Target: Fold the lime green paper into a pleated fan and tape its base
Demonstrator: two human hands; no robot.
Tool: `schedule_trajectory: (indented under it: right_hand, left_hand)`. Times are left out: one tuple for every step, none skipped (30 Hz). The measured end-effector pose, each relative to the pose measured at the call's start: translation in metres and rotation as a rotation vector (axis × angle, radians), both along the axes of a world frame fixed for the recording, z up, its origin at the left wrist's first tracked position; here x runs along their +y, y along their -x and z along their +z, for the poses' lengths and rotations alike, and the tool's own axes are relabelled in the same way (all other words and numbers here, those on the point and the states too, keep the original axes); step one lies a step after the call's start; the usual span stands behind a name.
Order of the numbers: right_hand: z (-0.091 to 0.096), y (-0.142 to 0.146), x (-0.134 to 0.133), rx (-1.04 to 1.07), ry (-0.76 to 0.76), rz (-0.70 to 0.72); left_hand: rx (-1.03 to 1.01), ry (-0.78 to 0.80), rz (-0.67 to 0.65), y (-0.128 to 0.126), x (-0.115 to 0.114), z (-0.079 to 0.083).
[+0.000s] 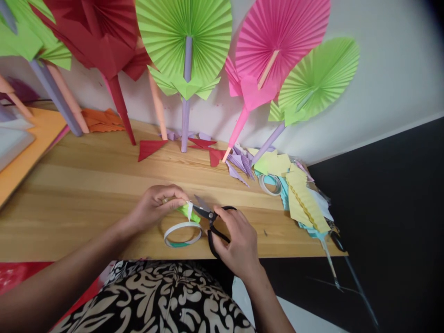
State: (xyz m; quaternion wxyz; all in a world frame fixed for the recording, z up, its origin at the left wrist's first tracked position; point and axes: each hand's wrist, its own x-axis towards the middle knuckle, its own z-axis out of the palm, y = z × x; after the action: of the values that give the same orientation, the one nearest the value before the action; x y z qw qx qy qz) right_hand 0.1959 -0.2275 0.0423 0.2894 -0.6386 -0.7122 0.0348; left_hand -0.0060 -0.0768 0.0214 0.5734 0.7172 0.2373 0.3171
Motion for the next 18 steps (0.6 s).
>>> schedule_trajectory:
  right_hand:
    - [0.0,-0.004,-0.002,0.059,0.033,0.018]
    - [-0.001,-0.008,-0.003,0.124,0.07,0.039]
    - [-0.001,-0.013,-0.005,0.194,0.109,0.059]
    - [-0.002,-0.017,-0.008,0.272,0.145,0.075]
    - [-0.003,-0.022,-0.009,0.363,0.173,0.081]
    - [-0.004,-0.026,-0.01,0.469,0.186,0.076]
    - [-0.005,-0.03,-0.011,0.585,0.186,0.063]
    - [-0.005,-0.031,-0.01,0.695,0.184,0.039]
    - [-0.004,-0.031,-0.008,0.787,0.181,0.009]
    - [-0.003,-0.029,-0.004,0.849,0.184,-0.024]
    - [-0.001,-0.025,0.001,0.874,0.202,-0.064]
    - [0.001,-0.019,0.008,0.879,0.219,-0.087]
    - [0.002,-0.013,0.015,0.88,0.23,-0.09]
    - [0.004,-0.006,0.023,0.878,0.24,-0.076]
    - [0.005,0.001,0.03,0.878,0.239,-0.054]
    - [0.005,0.007,0.038,0.882,0.236,-0.026]
    - [0.005,0.012,0.045,0.888,0.242,0.007]
    - [0.005,0.017,0.051,0.894,0.253,0.041]
  left_hand:
    - [-0.002,0.014,0.006,0.0,0.0,0.0]
    - [-0.012,0.027,0.015,0.0,0.001,0.0]
    - [-0.025,0.041,0.022,0.0,0.001,-0.001]
    - [-0.043,0.053,0.026,0.0,0.002,-0.001]
    - [-0.063,0.062,0.025,0.001,0.002,-0.001]
    - [-0.082,0.068,0.017,0.001,0.003,0.0]
    - [-0.099,0.071,0.002,0.001,0.003,0.0]
    - [-0.112,0.071,-0.017,0.001,0.004,0.0]
    - [-0.122,0.068,-0.038,0.001,0.004,0.0]
    - [-0.129,0.064,-0.06,0.0,0.004,0.0]
    - [-0.136,0.058,-0.081,0.0,0.004,0.0]
    - [-0.146,0.05,-0.101,-0.001,0.004,0.0]
    - [-0.158,0.039,-0.119,-0.002,0.003,0.0]
    - [-0.168,0.025,-0.134,-0.002,0.003,0.001]
    - [-0.177,0.008,-0.145,-0.003,0.003,0.001]
    - [-0.184,-0.01,-0.149,-0.003,0.003,0.001]
    - [-0.187,-0.029,-0.146,-0.004,0.003,0.001]
    - [-0.187,-0.046,-0.138,-0.004,0.003,0.002]
